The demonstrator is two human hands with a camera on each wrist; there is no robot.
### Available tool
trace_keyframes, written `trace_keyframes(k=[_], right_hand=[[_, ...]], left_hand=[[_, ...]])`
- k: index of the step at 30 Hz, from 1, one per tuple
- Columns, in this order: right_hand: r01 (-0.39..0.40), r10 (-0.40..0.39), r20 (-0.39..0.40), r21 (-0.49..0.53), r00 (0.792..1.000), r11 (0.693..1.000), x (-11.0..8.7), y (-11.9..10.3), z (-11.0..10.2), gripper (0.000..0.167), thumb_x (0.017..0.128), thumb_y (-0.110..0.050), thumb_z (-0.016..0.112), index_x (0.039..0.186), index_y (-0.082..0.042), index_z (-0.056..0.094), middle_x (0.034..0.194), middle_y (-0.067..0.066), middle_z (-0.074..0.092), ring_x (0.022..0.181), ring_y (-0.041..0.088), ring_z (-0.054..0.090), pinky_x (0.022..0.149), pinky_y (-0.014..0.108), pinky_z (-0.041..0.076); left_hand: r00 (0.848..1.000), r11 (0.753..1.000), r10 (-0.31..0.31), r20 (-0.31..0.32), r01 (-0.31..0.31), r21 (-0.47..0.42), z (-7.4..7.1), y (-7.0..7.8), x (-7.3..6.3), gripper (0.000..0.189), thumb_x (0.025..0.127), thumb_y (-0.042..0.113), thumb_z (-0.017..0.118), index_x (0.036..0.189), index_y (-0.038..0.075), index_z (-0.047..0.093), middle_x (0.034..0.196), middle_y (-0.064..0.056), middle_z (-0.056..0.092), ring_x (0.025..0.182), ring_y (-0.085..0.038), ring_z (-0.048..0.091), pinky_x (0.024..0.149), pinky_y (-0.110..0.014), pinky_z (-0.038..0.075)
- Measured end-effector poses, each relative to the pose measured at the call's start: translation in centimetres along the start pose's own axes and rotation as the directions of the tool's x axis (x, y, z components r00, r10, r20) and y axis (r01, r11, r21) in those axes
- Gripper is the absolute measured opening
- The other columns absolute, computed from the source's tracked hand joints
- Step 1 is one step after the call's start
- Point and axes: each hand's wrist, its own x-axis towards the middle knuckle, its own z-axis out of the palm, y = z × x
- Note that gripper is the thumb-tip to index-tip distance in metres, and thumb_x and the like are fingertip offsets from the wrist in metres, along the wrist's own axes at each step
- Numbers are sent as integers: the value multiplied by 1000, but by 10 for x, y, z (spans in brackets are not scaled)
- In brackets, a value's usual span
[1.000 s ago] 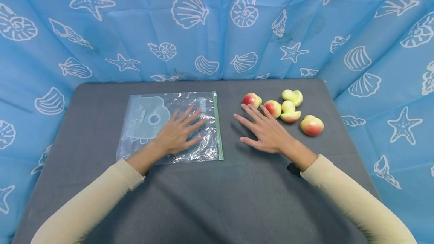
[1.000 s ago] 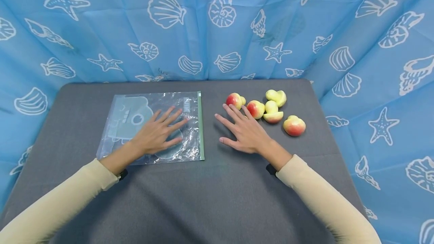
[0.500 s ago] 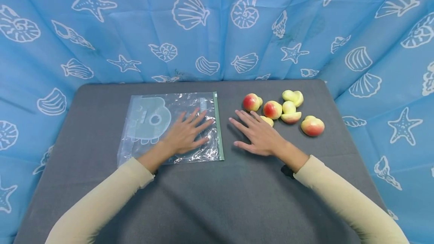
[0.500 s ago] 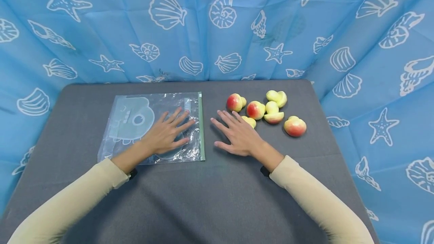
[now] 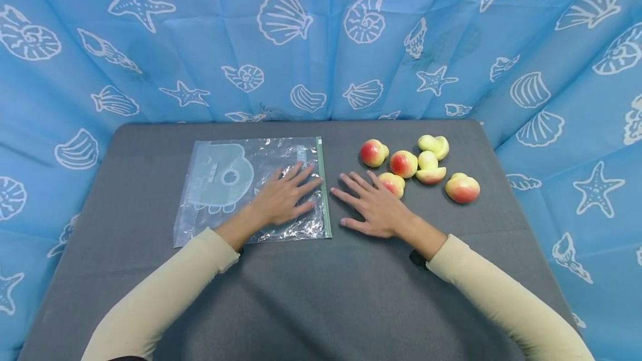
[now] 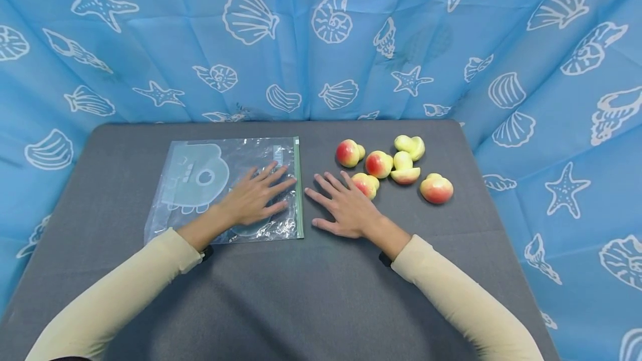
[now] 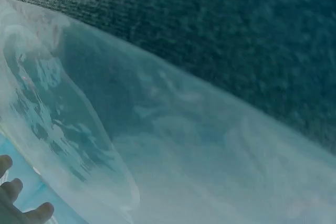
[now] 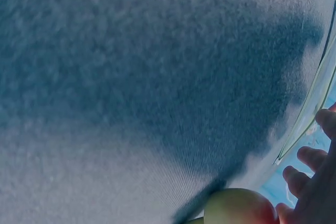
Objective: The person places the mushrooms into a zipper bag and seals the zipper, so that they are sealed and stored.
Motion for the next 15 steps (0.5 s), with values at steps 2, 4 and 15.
trace_keyframes(k=[2,4,15], right_hand=[[2,-2,5,-6,1000,1000,1,-1,1,72,98,-60,44,156,-20,33,161,16,27,149,37,22,122,60,10],[2,-2,8,-12,1000,1000,2,-2,3,72,98,-61,44,156,-20,33,161,15,27,149,37,23,122,60,11],[-3,2,34,31,999,1000,3,-8,6,73,98,-60,45,156,-18,32,163,14,25,150,36,21,122,59,12]], left_hand=[[1000,1000,-2,14,2,-9,0,1,1,60,103,53,41,156,26,33,165,-9,20,151,-34,15,118,-62,22],[1000,1000,-5,23,5,-18,0,1,2,60,103,53,40,156,26,32,164,-9,20,151,-34,15,118,-63,22],[998,1000,-5,67,6,-15,2,7,14,58,104,52,35,157,29,29,165,-7,20,151,-33,14,117,-65,21]])
